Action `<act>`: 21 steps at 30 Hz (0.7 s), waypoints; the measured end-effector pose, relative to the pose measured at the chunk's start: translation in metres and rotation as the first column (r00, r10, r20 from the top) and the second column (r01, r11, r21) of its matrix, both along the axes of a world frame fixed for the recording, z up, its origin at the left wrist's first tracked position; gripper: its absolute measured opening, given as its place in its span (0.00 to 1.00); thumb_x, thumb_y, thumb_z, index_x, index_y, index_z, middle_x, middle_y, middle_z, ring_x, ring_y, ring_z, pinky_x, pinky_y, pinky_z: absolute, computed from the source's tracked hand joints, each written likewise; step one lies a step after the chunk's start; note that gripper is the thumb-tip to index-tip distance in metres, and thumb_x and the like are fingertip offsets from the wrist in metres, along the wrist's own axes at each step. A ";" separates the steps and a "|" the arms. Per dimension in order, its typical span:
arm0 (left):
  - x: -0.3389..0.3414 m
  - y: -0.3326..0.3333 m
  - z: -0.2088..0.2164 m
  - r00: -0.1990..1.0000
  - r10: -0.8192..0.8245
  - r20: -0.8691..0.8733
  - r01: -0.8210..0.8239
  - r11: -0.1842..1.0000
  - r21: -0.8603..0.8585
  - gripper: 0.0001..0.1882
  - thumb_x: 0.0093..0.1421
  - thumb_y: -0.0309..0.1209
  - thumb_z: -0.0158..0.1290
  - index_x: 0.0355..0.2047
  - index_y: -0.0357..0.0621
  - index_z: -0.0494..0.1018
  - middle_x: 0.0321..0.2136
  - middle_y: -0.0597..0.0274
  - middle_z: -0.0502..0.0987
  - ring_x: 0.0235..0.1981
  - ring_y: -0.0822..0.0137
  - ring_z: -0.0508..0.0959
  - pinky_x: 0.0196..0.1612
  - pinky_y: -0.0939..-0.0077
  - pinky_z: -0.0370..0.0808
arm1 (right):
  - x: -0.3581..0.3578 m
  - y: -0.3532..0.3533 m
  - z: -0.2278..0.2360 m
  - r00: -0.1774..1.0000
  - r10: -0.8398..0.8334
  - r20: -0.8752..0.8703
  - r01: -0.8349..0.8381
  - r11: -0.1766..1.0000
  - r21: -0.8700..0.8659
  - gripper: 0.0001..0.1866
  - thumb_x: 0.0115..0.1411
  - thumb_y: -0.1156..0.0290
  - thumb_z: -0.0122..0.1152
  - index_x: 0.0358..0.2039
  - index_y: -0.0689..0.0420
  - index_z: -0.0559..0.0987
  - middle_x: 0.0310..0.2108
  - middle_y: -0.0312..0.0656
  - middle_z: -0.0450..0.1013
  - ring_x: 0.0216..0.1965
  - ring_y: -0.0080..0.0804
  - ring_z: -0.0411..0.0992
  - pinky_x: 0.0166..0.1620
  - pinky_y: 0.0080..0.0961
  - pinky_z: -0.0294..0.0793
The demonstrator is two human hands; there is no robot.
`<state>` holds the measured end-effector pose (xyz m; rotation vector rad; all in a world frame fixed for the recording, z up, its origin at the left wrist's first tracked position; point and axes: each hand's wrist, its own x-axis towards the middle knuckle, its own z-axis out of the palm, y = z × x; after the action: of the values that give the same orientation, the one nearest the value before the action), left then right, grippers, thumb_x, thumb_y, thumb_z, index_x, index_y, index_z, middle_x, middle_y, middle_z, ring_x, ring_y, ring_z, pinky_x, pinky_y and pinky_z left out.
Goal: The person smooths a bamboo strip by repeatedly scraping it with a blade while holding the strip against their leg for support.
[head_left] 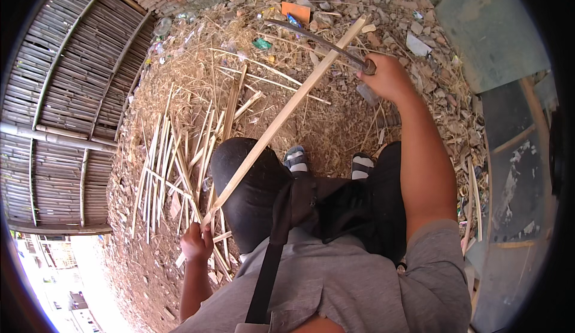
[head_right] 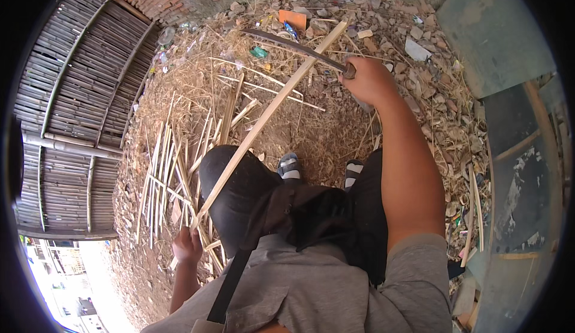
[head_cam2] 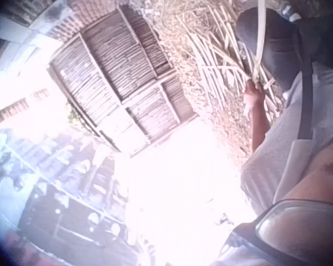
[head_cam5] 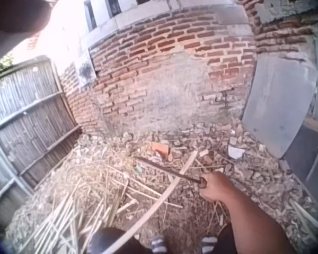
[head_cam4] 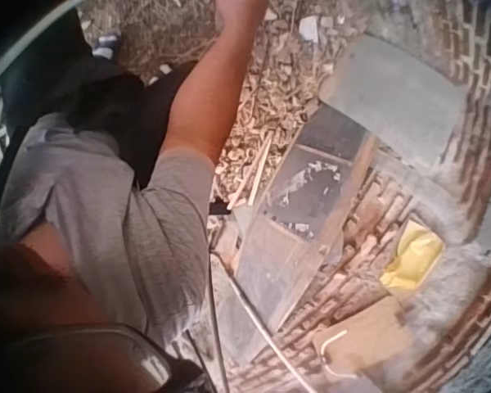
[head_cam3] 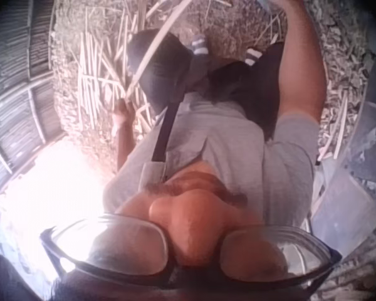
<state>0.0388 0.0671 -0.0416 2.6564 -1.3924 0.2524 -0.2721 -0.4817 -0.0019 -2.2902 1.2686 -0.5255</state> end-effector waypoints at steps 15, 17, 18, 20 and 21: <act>0.000 0.005 -0.008 0.999 -0.014 0.047 0.015 1.000 -0.024 0.16 0.64 0.41 0.52 0.25 0.44 0.65 0.16 0.47 0.71 0.16 0.41 0.73 0.20 0.47 0.68 | 0.009 0.016 0.008 0.994 0.106 -0.011 -0.106 0.994 0.005 0.14 0.57 0.58 0.71 0.34 0.56 0.81 0.24 0.44 0.76 0.31 0.44 0.78 0.36 0.42 0.74; 0.001 0.005 -0.009 0.999 -0.019 0.032 0.019 1.000 -0.010 0.16 0.64 0.41 0.52 0.25 0.44 0.65 0.16 0.47 0.71 0.17 0.41 0.73 0.20 0.47 0.68 | 0.014 0.025 0.014 0.978 0.191 -0.081 -0.195 0.980 -0.046 0.13 0.56 0.58 0.71 0.32 0.54 0.81 0.23 0.44 0.76 0.30 0.45 0.78 0.36 0.43 0.74; 0.002 0.006 -0.010 1.000 -0.023 0.018 0.024 1.000 -0.002 0.16 0.64 0.41 0.52 0.25 0.44 0.65 0.16 0.47 0.71 0.17 0.41 0.73 0.20 0.47 0.69 | 0.017 0.030 0.016 0.978 0.193 -0.082 -0.197 0.979 -0.044 0.13 0.56 0.58 0.71 0.32 0.54 0.81 0.23 0.44 0.76 0.30 0.45 0.78 0.36 0.43 0.74; 0.001 0.006 -0.011 1.000 -0.015 -0.003 0.015 1.000 0.001 0.16 0.64 0.41 0.52 0.25 0.44 0.65 0.17 0.47 0.71 0.17 0.40 0.73 0.20 0.48 0.69 | 0.022 0.042 0.020 0.943 0.314 -0.108 -0.322 0.945 -0.059 0.12 0.55 0.58 0.71 0.30 0.52 0.80 0.23 0.43 0.75 0.31 0.45 0.78 0.35 0.44 0.74; 0.000 0.005 -0.011 1.000 -0.010 -0.022 0.010 1.000 0.001 0.17 0.65 0.41 0.52 0.25 0.44 0.65 0.17 0.47 0.71 0.18 0.40 0.73 0.20 0.48 0.69 | 0.026 0.048 0.021 0.942 0.316 -0.109 -0.323 0.945 -0.057 0.12 0.55 0.58 0.71 0.30 0.52 0.80 0.23 0.43 0.75 0.31 0.45 0.78 0.35 0.44 0.74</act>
<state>0.0387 0.0723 -0.0528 2.6444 -1.3989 0.2204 -0.2462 -0.4335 0.0192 -2.5455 0.9018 -0.3527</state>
